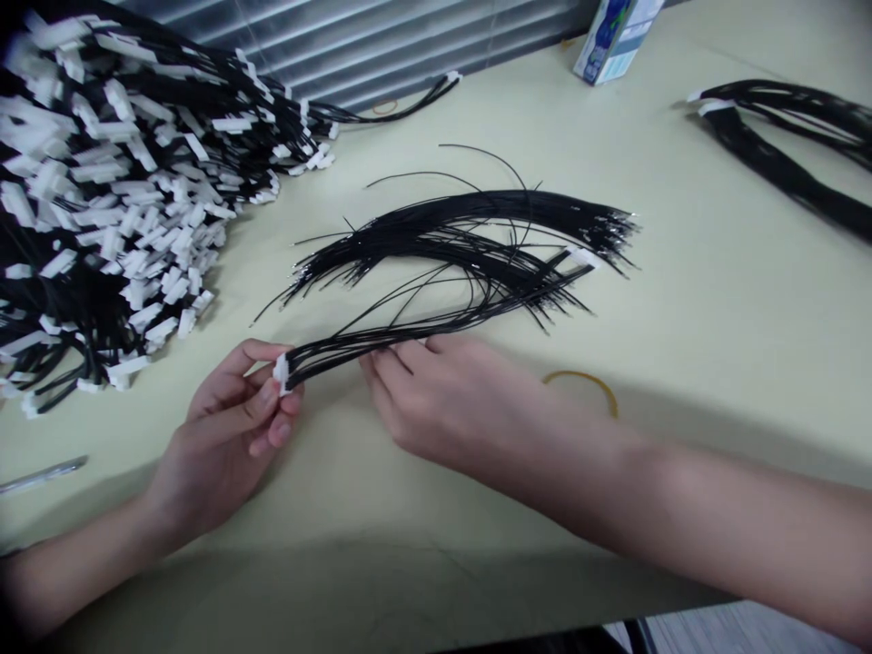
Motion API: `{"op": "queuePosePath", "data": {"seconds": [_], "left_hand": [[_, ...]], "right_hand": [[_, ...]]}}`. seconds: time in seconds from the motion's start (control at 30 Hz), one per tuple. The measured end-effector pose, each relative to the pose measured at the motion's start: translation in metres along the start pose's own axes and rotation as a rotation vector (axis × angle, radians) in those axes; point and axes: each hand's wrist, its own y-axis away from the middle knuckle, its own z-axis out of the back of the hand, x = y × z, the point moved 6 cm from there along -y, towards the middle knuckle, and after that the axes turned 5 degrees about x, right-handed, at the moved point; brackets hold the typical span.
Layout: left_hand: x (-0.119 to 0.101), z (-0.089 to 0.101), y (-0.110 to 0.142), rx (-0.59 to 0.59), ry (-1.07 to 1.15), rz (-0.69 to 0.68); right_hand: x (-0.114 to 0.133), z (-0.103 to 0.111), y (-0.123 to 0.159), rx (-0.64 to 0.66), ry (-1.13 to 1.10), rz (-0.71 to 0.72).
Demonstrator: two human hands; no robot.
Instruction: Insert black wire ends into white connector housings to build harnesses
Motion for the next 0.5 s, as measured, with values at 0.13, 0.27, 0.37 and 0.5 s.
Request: {"op": "queuePosePath", "data": {"seconds": [0.13, 0.27, 0.37, 0.5], "left_hand": [[0.001, -0.001, 0.000, 0.011, 0.006, -0.005], [0.000, -0.001, -0.001, 0.012, 0.016, -0.008], [0.001, -0.001, -0.001, 0.009, 0.006, -0.009], [0.001, -0.002, -0.001, -0.004, -0.035, -0.008]], "right_hand": [[-0.004, -0.010, 0.001, 0.026, 0.009, 0.002], [-0.015, -0.011, 0.000, 0.014, -0.006, 0.056], [-0.021, -0.012, 0.000, 0.018, -0.026, 0.117], [-0.010, -0.001, -0.001, 0.006, -0.215, 0.238]]}}
